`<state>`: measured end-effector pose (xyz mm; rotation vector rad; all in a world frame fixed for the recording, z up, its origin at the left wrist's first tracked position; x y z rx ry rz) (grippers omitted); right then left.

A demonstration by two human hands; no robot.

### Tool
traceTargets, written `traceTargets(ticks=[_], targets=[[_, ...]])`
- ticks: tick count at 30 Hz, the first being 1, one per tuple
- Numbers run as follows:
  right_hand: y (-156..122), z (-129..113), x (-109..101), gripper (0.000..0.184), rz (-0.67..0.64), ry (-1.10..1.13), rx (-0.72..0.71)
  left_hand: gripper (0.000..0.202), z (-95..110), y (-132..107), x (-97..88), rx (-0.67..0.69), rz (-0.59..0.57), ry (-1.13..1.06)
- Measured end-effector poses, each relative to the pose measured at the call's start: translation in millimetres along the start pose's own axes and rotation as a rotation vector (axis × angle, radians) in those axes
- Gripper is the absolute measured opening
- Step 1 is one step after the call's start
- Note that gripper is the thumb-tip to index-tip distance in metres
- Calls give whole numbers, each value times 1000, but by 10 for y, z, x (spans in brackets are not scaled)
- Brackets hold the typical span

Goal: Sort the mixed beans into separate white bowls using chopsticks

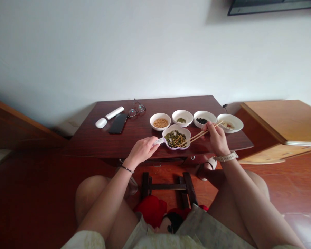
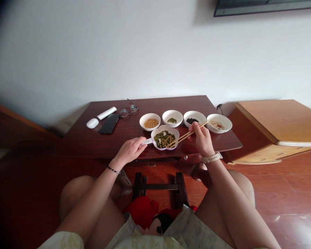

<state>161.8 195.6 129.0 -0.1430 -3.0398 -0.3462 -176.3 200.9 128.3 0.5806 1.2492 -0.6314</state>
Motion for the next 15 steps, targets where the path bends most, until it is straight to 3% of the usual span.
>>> traceTargets(ticks=[6, 12, 15], targets=[[50, 150, 227, 54, -51, 11, 5, 22, -12, 10, 10, -20, -18, -16], [203, 248, 175, 56, 13, 88, -17, 21, -17, 21, 24, -20, -41, -19], [251, 274, 231, 54, -43, 125, 12, 19, -21, 24, 25, -18, -51, -30]])
Point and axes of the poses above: each hand's wrist, its own y-axis towards the middle knuckle, its own x-axis out of the palm, z = x × y, the point moved 10 cm from there along y, towards the middle knuckle, and after that the axes turned 14 degrees about -z, right-handed, at the moved point
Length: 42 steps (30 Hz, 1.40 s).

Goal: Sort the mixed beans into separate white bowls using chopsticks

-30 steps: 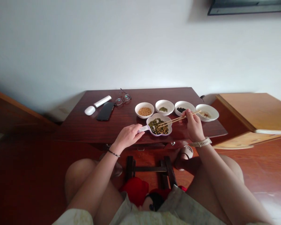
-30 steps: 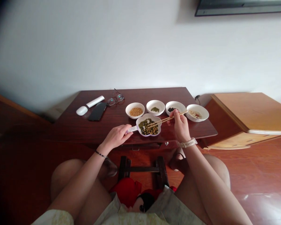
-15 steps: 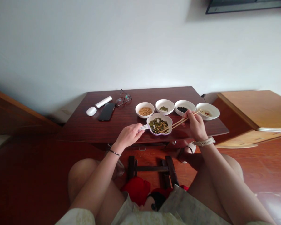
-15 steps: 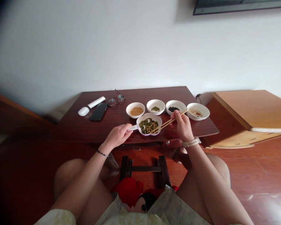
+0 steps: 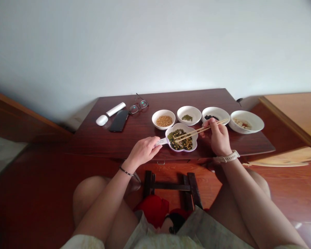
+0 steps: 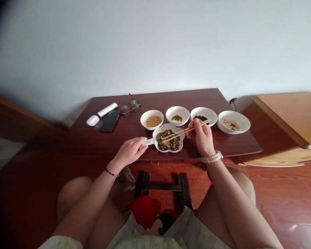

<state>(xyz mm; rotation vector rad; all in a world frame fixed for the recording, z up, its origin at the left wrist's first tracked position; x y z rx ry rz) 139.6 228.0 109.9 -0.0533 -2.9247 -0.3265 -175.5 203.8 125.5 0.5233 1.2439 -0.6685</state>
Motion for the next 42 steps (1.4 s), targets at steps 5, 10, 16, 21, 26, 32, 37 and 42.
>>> traceTargets(ticks=[5, 10, 16, 21, 26, 32, 37, 42], targets=[[7, 62, 177, 52, -149, -31, 114, 19, -21, 6, 13, -12, -18, -8], [12, 8, -36, 50, -15, -2, 68, 18, -35, 8, 13, -9, -18, -33], [9, 30, -171, 50, 7, -26, 114, 20, -54, 8, 28, -2, -18, -36], [6, 27, -140, 53, -13, -70, 126, 20, -70, 8, 37, -5, -18, -38], [19, 85, -38, 55, -49, -67, 156, 20, -74, 14, 19, -11, -16, -69], [26, 79, -1, 55, -25, -67, 147, 21, -60, 17, 24, -7, -27, -42], [18, 67, -60, 55, 23, -48, 155, 20, -65, 16, 34, -2, -26, -44], [22, 47, -9, 55, -12, -34, 177, 20, -68, 16, 36, -5, -26, -45]])
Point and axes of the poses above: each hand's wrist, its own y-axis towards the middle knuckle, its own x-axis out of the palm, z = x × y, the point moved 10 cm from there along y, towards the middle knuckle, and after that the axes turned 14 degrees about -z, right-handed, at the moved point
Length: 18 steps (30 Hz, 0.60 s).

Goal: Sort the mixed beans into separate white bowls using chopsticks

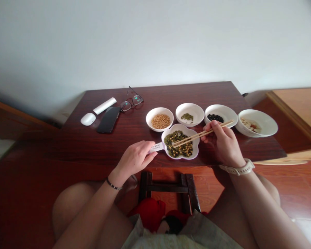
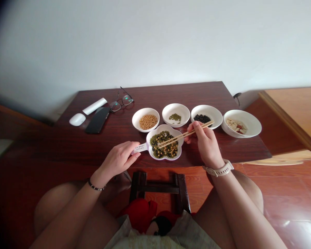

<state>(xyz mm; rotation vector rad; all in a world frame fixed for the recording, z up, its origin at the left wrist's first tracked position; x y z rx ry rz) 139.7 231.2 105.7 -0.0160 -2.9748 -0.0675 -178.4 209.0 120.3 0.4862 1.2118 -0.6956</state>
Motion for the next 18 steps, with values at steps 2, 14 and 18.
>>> traceTargets(ticks=[2, 14, 18], targets=[[4, 3, 36, 55, -18, -1, 8, 21, 2, -2, -1, 3, 3, 0], [8, 45, -5, 47, 15, 50, -11, 20, 21, -14, -13, 18, 24, 12], [33, 10, -31, 43, 29, 147, -57, 21, 29, -16, -12, 21, 21, 11]])
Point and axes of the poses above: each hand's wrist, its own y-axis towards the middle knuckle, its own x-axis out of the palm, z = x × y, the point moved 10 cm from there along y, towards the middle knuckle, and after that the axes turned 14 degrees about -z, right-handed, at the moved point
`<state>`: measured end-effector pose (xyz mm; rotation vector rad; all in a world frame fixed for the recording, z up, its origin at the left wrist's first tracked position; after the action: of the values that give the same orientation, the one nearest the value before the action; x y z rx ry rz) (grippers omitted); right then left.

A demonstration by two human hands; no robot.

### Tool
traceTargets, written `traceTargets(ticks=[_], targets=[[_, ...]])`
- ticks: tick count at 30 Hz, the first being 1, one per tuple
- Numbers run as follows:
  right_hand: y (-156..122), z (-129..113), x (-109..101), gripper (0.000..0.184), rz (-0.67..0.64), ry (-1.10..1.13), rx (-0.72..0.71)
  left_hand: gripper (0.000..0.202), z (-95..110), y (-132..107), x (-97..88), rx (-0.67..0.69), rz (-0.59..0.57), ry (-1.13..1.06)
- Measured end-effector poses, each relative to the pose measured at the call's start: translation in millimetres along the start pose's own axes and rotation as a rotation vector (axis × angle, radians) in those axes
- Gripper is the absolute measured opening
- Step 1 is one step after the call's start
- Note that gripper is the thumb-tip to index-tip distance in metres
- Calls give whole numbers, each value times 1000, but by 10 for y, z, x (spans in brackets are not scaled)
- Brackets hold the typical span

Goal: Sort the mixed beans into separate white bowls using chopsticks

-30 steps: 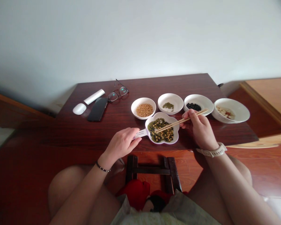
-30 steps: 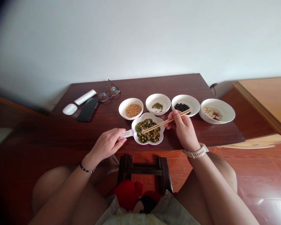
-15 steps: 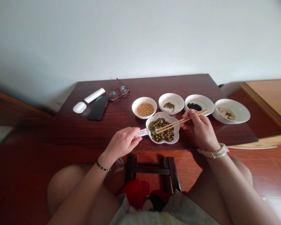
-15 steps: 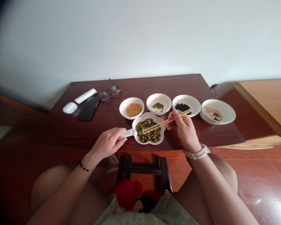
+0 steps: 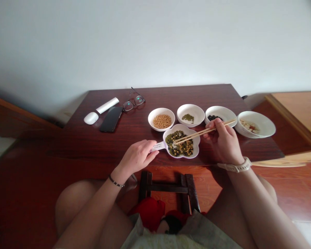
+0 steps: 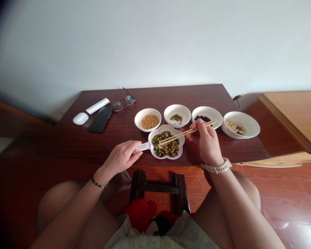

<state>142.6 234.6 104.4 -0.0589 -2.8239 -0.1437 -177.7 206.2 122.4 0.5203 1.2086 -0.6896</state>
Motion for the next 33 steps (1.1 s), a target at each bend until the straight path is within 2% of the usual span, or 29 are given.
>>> traceTargets(ticks=[13, 18, 25, 33], targets=[[247, -164, 175, 38, 27, 271, -235, 19, 0, -7, 1, -11, 2, 7], [338, -197, 228, 39, 59, 257, -316, 20, 7, -7, -1, -4, 2, -6], [316, 22, 376, 44, -3, -27, -173, 16, 11, -15, 1, -5, 6, -17], [249, 17, 150, 45, 38, -14, -170, 17, 22, -17, -2, 2, 10, -6]])
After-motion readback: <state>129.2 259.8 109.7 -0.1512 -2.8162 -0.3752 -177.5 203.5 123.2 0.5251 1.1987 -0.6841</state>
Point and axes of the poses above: each hand's wrist, its own y-axis towards the middle knuckle, its own x-axis out of the palm, z = x × y, the point moved 10 cm from there along y, towards the middle knuckle, and after that the axes turned 14 degrees about -z, right-handed, at the moved point
